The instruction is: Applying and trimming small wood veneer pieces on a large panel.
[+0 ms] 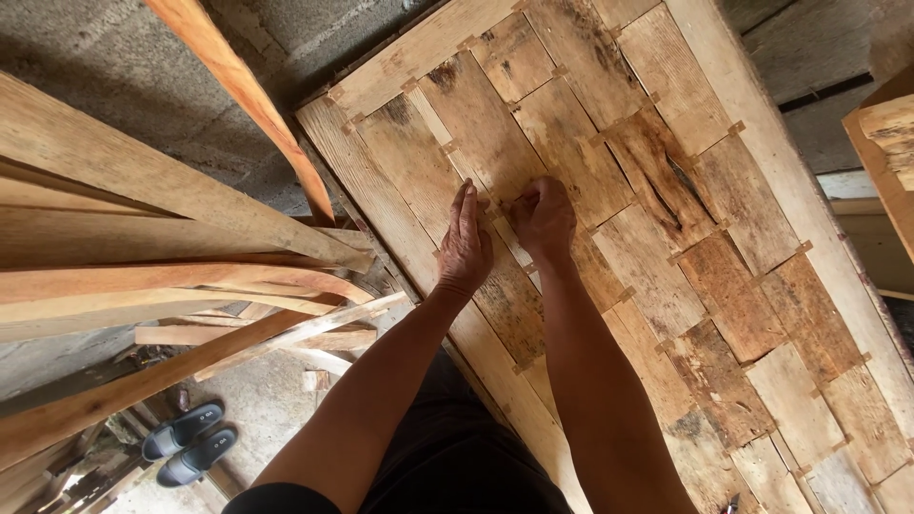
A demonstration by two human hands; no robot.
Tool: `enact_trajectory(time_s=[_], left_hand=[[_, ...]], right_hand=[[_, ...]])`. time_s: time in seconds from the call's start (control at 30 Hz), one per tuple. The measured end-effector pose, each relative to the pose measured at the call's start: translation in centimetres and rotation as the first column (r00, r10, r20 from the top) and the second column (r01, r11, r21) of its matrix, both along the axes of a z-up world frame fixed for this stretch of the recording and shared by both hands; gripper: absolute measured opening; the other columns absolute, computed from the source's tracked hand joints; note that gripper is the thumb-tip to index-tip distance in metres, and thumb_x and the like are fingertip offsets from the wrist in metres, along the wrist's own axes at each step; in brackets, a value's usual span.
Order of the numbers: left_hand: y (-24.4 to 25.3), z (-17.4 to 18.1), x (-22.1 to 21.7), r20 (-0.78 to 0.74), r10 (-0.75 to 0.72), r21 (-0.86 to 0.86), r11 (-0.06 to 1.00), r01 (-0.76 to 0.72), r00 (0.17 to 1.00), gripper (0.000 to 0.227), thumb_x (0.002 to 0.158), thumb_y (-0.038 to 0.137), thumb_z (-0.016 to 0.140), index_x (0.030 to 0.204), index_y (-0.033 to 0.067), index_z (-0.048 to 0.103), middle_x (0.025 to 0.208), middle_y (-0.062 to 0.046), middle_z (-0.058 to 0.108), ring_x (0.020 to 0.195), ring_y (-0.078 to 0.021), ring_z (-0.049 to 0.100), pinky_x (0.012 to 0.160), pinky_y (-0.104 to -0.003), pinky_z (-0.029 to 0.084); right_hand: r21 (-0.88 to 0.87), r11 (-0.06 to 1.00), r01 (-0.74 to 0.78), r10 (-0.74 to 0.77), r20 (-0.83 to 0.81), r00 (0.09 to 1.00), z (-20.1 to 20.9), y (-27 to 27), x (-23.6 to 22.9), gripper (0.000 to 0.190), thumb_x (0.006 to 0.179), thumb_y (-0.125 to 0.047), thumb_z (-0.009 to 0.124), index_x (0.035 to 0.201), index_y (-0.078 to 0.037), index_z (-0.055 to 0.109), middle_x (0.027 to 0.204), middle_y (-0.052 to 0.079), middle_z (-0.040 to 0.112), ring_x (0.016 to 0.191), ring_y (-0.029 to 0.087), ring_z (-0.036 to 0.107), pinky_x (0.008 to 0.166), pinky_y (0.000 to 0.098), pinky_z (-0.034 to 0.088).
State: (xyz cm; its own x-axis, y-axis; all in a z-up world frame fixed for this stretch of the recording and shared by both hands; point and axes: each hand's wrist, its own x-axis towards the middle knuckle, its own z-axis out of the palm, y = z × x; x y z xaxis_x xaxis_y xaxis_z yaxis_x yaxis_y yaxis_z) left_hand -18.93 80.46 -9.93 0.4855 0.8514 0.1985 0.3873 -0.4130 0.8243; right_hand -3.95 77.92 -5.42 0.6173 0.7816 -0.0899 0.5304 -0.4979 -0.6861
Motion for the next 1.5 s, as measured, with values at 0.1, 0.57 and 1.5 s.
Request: enact_trajectory(time_s=[0.1, 0.57, 1.5], left_hand=[[0.0, 0.5, -0.1, -0.028, -0.005, -0.022, 1.0, 0.004, 1.0, 0.073, 0.091, -0.01, 0.044, 0.16, 0.0031, 0.023, 0.163, -0.023, 0.035, 0.125, -0.0308, 0.065, 0.099, -0.042, 0.06], [-0.1, 0.2, -0.1, 0.027, 0.016, -0.028, 0.999, -0.015, 1.0, 0.064, 0.102, -0.008, 0.039, 0.161, 0.0092, 0.02, 0.164, -0.025, 0.032, 0.13, -0.0344, 0.064, 0.101, -0.042, 0.06], [0.1, 0.6, 0.8, 0.078, -0.05, 0.097, 0.994, 0.042, 0.996, 0.056, 0.113, 0.012, 0.045, 0.163, 0.0089, 0.02, 0.157, -0.027, 0.038, 0.129, -0.0381, 0.063, 0.107, -0.046, 0.055]], right_hand=[[-0.017, 0.998, 0.066, -0.067, -0.048, 0.997, 0.9, 0.1, -0.1, 0.035, 0.079, -0.025, 0.089, 0.096, -0.006, 0.065, 0.089, 0.008, 0.069, 0.077, 0.022, 0.068, 0.071, 0.036, 0.054], [0.643, 0.656, 0.394, 0.047, -0.556, 0.83, -0.3, 6.3, -1.5, 0.044, 0.114, -0.046, 0.037, 0.098, -0.009, 0.055, 0.078, -0.001, 0.05, 0.064, 0.007, 0.041, 0.055, 0.0234, 0.035], [0.496, 0.819, 0.287, 0.067, -0.58, 0.812, 2.3, -19.3, -5.0, 0.014, 0.105, -0.02, 0.064, 0.103, -0.007, 0.059, 0.085, -0.002, 0.05, 0.07, 0.006, 0.044, 0.061, 0.0236, 0.04]])
